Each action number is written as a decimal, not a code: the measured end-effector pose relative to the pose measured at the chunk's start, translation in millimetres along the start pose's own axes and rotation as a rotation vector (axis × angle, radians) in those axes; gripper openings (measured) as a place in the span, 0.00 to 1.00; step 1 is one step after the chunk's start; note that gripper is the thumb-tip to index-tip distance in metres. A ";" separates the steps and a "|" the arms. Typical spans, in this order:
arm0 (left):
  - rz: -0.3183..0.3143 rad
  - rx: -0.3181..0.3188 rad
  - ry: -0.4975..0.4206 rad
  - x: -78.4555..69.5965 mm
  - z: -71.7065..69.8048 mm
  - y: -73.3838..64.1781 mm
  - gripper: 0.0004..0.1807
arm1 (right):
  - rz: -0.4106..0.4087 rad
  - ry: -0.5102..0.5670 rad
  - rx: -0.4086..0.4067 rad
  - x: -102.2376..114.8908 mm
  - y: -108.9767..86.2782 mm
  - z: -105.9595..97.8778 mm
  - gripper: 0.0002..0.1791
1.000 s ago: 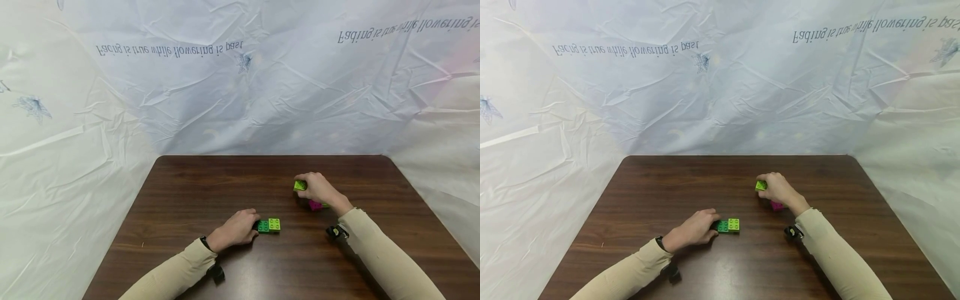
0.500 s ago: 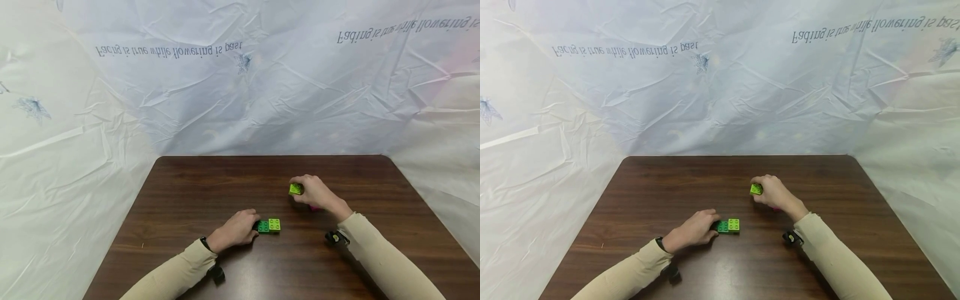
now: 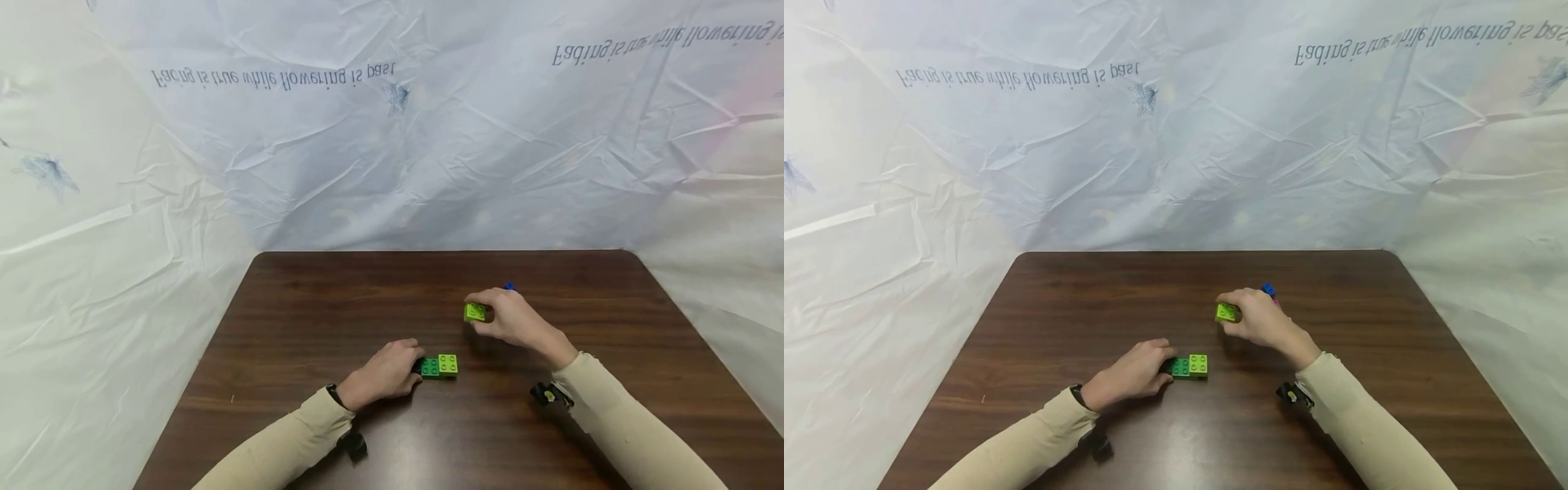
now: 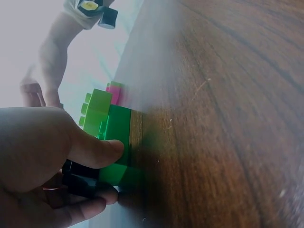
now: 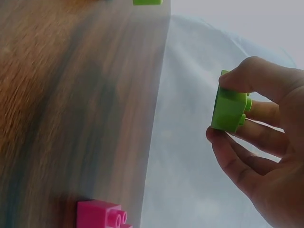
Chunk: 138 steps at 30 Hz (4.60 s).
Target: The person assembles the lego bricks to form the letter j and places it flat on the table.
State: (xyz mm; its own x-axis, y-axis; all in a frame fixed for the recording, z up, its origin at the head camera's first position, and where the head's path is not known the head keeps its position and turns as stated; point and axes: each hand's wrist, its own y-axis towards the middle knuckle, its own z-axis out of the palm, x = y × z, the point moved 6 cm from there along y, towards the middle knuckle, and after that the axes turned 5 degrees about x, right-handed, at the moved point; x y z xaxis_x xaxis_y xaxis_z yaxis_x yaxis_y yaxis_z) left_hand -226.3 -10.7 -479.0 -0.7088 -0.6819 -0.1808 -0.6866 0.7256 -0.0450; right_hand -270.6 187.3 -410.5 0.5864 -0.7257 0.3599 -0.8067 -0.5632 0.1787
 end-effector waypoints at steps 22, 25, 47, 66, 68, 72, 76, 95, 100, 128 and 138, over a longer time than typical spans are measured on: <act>-0.014 0.009 0.012 -3.6 -4.1 -2.1 0.15 | -0.114 0.032 0.015 21.5 -0.7 1.6 0.22; -0.011 0.006 0.009 -2.7 -4.0 -1.7 0.15 | -0.138 0.038 0.001 23.2 -0.2 1.9 0.22; -0.018 0.037 -0.002 1.5 -1.9 1.4 0.14 | -0.127 0.066 0.057 38.3 2.5 12.2 0.22; 0.000 0.005 0.010 -0.2 -2.6 -1.2 0.13 | -0.176 0.067 0.065 50.3 -3.3 18.2 0.22; 0.000 0.004 0.007 -0.2 -2.7 -1.2 0.12 | -0.181 0.070 0.068 51.0 -3.5 18.6 0.22; -0.002 0.006 0.005 -0.2 -3.6 -1.0 0.13 | -0.193 0.065 0.066 51.7 -3.5 18.7 0.22; -0.006 0.013 0.005 -0.1 -4.7 -0.4 0.12 | -0.201 0.054 0.072 52.0 -3.3 19.6 0.22; -0.002 0.018 0.004 -0.8 -4.4 -0.3 0.13 | -0.214 0.087 0.093 56.3 -4.1 26.4 0.21; -0.004 0.016 0.010 -0.6 -4.9 -0.6 0.14 | -0.217 0.084 0.107 56.5 -5.0 27.6 0.21; -0.012 0.008 0.002 -2.2 -5.8 -2.6 0.13 | -0.205 0.089 0.134 55.0 -7.2 33.3 0.21; -0.009 0.003 -0.002 -0.8 -5.4 -2.1 0.13 | -0.220 0.092 0.138 55.9 -7.8 37.8 0.21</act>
State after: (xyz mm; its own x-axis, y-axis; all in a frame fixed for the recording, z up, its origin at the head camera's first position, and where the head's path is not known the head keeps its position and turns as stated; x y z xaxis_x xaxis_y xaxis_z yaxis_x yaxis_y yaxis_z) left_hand -225.1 -12.2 -473.5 -0.7020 -0.6884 -0.1827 -0.6927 0.7196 -0.0497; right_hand -228.8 136.2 -426.4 0.7323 -0.5446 0.4088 -0.6393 -0.7566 0.1372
